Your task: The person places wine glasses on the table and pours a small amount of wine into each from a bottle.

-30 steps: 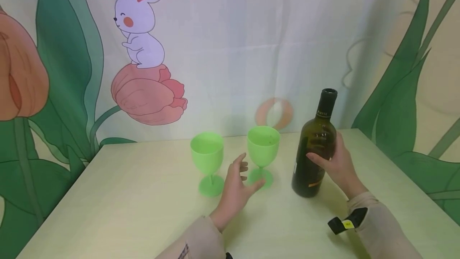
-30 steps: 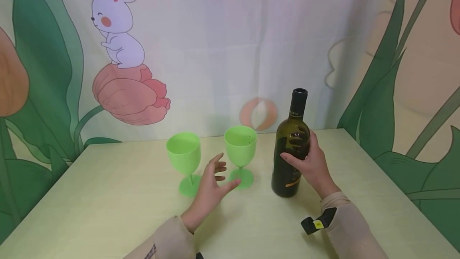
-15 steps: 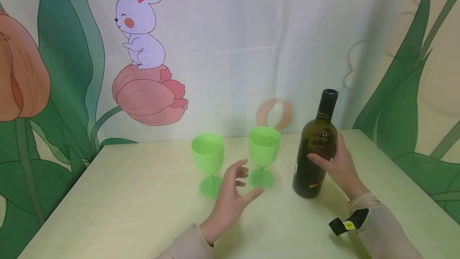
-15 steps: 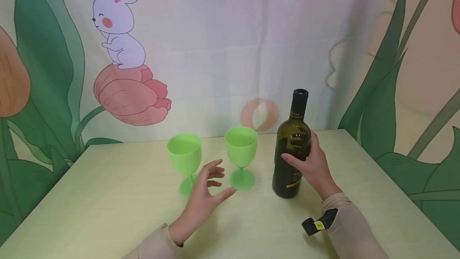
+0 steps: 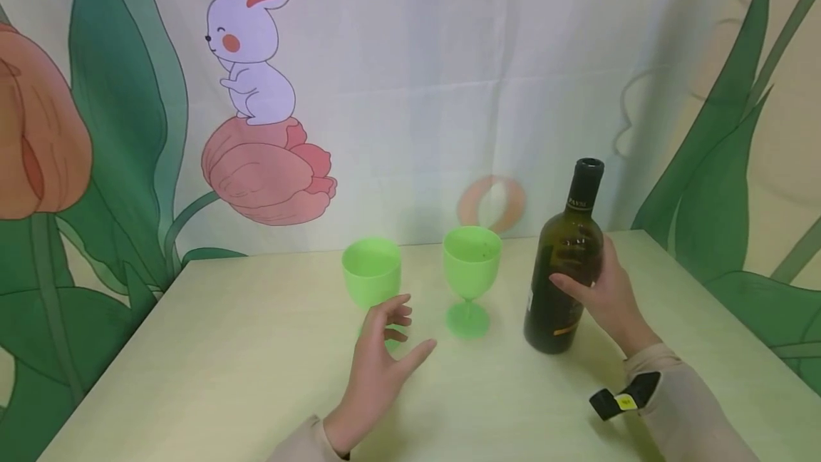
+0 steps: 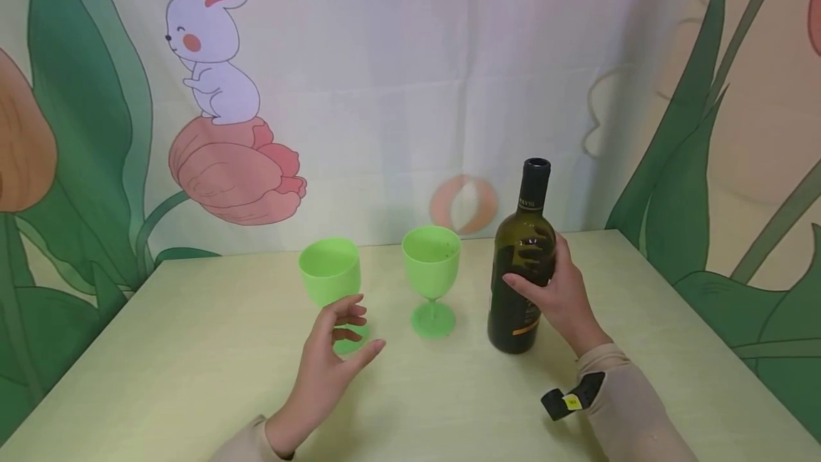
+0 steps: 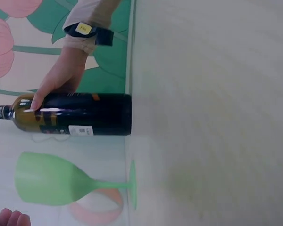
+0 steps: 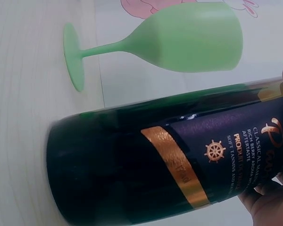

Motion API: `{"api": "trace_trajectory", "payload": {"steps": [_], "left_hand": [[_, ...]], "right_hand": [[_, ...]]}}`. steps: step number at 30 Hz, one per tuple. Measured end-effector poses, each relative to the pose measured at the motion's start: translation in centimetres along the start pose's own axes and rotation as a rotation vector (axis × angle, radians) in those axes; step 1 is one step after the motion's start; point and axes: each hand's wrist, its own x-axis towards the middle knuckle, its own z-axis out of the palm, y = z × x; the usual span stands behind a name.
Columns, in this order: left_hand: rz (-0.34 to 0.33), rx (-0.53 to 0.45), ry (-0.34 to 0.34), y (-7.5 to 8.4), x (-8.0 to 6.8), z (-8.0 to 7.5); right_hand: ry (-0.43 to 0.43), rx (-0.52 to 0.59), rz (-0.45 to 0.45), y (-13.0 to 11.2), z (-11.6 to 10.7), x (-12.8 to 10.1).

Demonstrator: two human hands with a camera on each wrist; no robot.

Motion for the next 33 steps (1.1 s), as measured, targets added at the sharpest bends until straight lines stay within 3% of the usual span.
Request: {"api": "trace_trajectory", "payload": {"steps": [10, 15, 19, 23, 33], "left_hand": [[0.24, 0.112, 0.212, -0.8, 0.4, -1.7], [0.259, 0.16, 0.331, -1.2, 0.9, -2.5], [0.222, 0.162, 0.371, -1.7, 1.5, -3.1], [0.141, 0.165, 0.367, -2.3, 2.0, -3.6], [-0.149, 0.1, 0.219, -4.4, 3.1, -4.0]], "right_hand": [[-0.006, 0.013, 0.0, 0.2, 0.1, 0.0], [-0.009, 0.008, 0.001, 0.2, 0.1, 0.0], [-0.006, 0.017, 0.003, 0.1, 0.0, 0.0], [0.002, 0.027, -0.005, 0.1, 0.1, 0.0], [0.022, 0.013, -0.003, 0.5, 0.3, 0.1]]}}
